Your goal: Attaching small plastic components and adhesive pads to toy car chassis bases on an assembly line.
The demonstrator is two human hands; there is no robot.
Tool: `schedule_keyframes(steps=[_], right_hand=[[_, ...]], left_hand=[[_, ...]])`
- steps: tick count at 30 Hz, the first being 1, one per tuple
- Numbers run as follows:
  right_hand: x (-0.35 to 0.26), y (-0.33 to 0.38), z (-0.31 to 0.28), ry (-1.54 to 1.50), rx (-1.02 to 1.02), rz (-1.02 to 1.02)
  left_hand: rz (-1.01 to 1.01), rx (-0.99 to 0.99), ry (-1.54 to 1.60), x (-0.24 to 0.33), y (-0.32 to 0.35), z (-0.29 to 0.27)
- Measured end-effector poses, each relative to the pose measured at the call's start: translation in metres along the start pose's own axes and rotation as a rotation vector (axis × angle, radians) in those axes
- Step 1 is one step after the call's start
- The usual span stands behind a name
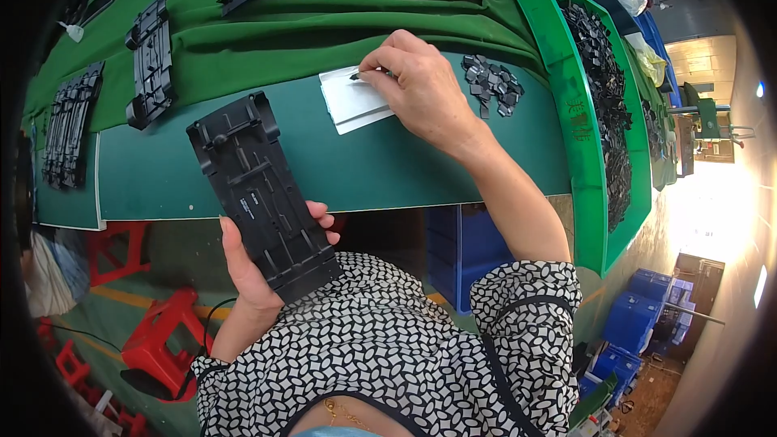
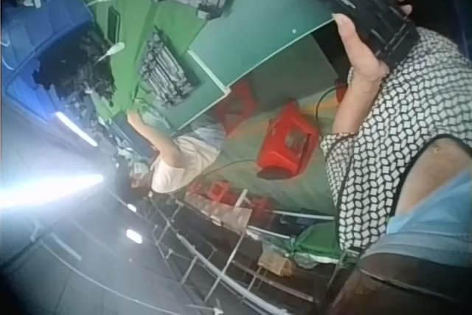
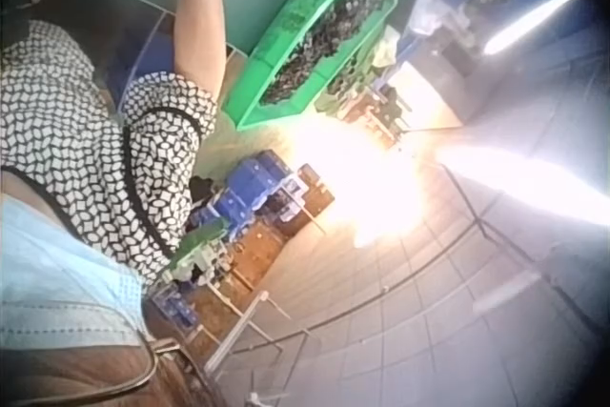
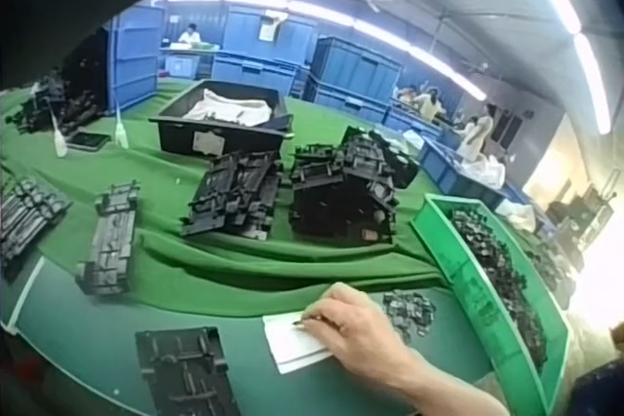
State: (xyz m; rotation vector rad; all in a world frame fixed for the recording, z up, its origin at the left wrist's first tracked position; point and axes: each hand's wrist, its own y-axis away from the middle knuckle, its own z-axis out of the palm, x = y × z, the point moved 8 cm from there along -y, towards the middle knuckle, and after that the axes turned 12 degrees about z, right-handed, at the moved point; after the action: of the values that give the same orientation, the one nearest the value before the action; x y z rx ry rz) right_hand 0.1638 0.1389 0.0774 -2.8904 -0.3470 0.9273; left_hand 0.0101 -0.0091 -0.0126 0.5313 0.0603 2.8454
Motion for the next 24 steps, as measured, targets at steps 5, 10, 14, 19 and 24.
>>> schedule_keyframes(steps=[5, 10, 14, 19, 24], right_hand=[[-0.024, 0.008, -0.004, 0.304, 0.101, -0.356], [-0.032, 0.013, 0.009, 0.495, 0.049, -0.512], [-0.035, 0.013, 0.008, 0.519, 0.039, -0.525], [-0.037, 0.016, 0.008, 0.471, 0.005, -0.502], [-0.031, 0.019, -0.035, -0.034, 0.131, -0.166]], left_hand=[[-0.013, 0.005, 0.008, -0.002, 0.000, -0.001], [-0.015, 0.006, -0.014, -0.002, 0.000, -0.001], [-0.014, 0.022, -0.027, -0.001, 0.000, 0.000], [-0.010, 0.002, -0.034, -0.001, 0.000, 0.000], [0.004, 0.001, 0.041, 0.004, 0.004, 0.004]])
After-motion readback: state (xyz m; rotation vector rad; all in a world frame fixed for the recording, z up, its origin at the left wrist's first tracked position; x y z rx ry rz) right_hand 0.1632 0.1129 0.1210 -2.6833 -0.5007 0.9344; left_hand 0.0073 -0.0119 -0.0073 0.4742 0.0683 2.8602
